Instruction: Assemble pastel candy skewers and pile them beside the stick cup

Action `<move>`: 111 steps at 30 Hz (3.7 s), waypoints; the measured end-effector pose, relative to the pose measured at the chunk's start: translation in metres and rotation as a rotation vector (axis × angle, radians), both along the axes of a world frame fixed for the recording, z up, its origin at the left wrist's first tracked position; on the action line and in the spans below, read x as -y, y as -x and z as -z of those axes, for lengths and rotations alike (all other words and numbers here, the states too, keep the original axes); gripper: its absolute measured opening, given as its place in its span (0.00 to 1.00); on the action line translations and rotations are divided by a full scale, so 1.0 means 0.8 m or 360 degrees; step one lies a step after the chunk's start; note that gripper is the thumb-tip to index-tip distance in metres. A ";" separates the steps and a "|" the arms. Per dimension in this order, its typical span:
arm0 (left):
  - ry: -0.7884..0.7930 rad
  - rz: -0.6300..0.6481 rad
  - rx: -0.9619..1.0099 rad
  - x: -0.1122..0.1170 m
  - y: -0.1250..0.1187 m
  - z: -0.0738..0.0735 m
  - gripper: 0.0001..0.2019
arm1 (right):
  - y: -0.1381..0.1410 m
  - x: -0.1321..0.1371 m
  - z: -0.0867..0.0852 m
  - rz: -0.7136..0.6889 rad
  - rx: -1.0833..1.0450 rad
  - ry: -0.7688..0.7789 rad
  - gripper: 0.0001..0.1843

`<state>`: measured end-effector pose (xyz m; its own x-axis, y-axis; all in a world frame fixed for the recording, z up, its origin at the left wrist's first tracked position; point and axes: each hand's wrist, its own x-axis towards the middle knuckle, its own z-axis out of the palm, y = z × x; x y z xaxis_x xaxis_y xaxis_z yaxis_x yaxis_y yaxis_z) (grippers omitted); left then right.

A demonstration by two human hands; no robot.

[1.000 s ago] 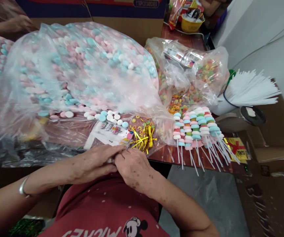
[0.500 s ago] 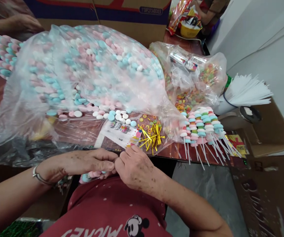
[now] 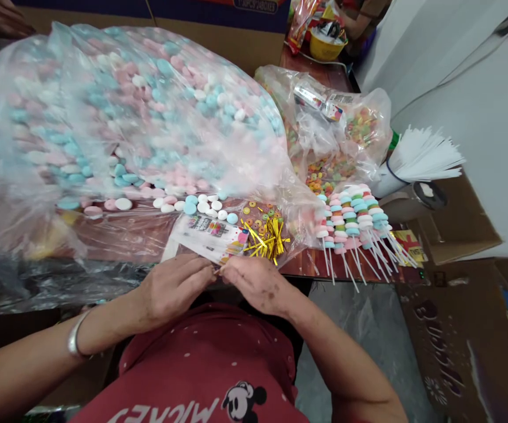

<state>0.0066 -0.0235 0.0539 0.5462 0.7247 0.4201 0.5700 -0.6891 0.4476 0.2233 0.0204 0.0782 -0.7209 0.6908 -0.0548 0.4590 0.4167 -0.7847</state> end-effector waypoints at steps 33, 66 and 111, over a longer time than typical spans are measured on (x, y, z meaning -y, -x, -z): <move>0.1927 -0.0300 0.2070 -0.033 -0.053 -0.008 0.16 | -0.008 -0.049 0.038 0.0949 -0.0065 -0.0957 0.09; 0.1848 -0.0657 0.1887 -0.039 -0.058 -0.006 0.16 | 0.017 -0.010 0.017 0.0259 0.0066 -0.1628 0.11; 0.0935 -0.0366 0.1789 0.007 0.004 -0.072 0.29 | 0.092 0.036 -0.013 0.0686 -0.1036 0.0179 0.08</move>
<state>0.0034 -0.0295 0.1117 -0.0588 0.9864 0.1532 -0.2368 -0.1628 0.9578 0.1498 -0.0086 0.0885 -0.3021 0.9320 0.2003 -0.0044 0.2087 -0.9780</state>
